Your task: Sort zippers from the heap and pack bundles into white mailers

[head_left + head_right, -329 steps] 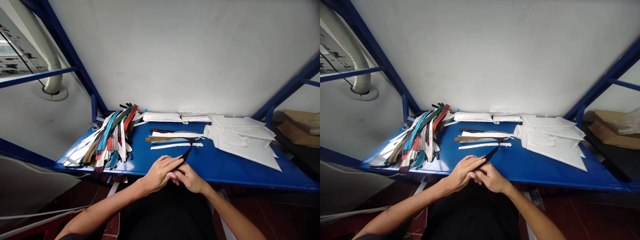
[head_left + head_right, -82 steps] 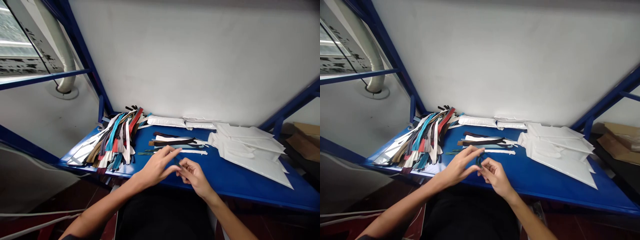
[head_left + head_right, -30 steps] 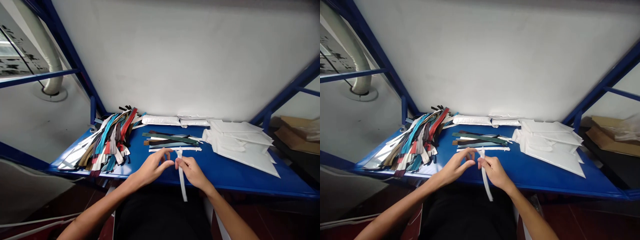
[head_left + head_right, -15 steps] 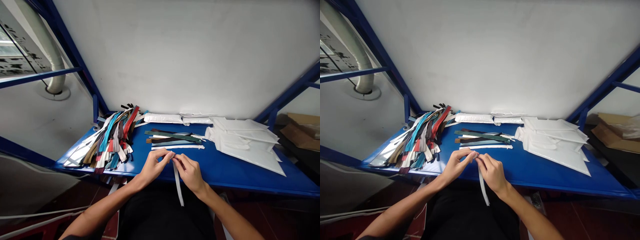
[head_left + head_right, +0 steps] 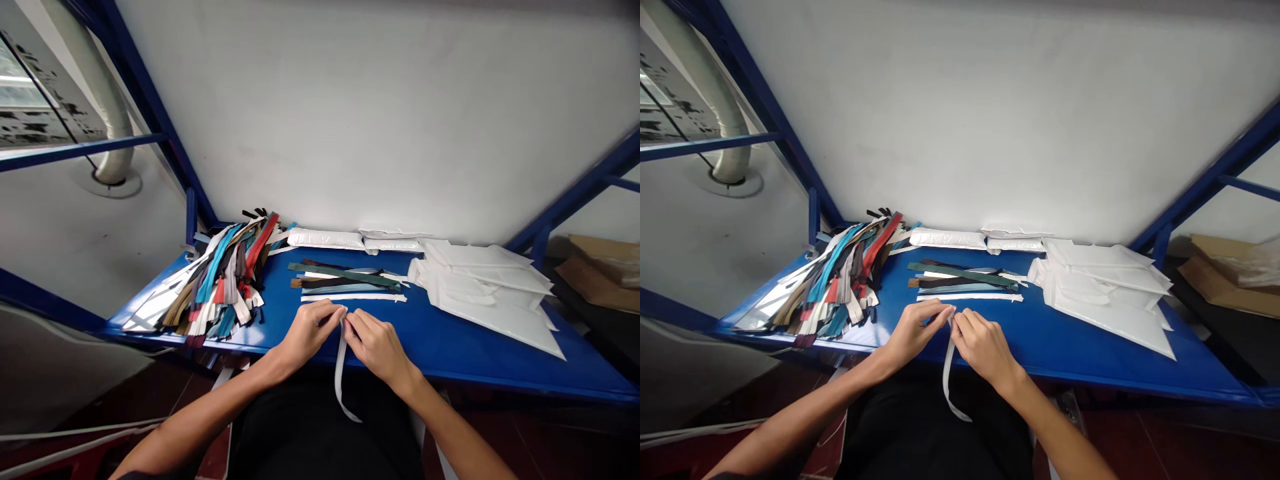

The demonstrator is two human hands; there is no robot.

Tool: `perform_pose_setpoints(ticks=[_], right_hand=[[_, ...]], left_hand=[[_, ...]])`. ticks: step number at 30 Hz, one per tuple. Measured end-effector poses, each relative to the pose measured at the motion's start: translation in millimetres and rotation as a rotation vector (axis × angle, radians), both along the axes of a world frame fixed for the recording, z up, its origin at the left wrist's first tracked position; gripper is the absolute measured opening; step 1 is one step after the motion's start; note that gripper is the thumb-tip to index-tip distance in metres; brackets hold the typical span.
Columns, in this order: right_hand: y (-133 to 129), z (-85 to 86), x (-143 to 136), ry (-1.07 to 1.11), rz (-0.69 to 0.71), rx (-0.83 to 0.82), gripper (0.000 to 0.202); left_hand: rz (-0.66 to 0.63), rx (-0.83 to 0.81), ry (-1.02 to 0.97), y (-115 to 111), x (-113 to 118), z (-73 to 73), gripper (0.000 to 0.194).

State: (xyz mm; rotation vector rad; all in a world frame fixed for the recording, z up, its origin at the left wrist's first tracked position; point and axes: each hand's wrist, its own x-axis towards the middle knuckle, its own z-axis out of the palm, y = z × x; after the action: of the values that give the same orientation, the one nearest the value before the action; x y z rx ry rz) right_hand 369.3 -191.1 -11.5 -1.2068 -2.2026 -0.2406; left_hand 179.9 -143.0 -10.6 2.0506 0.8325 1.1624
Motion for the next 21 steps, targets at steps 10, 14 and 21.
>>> perform_pose_setpoints(ticks=[10, 14, 21], right_hand=[[-3, 3.4, 4, 0.122, 0.094, -0.088, 0.029], [-6, 0.1, -6, 0.318, 0.188, -0.138, 0.034], [4, -12.5, -11, 0.597, 0.124, -0.295, 0.017]], left_hand=[[0.195, -0.047, -0.067, 15, -26, 28.3, 0.044], [0.066, -0.092, -0.048, 5, -19, 23.1, 0.046], [0.001, -0.177, -0.071, -5, -5, 12.0, 0.043]])
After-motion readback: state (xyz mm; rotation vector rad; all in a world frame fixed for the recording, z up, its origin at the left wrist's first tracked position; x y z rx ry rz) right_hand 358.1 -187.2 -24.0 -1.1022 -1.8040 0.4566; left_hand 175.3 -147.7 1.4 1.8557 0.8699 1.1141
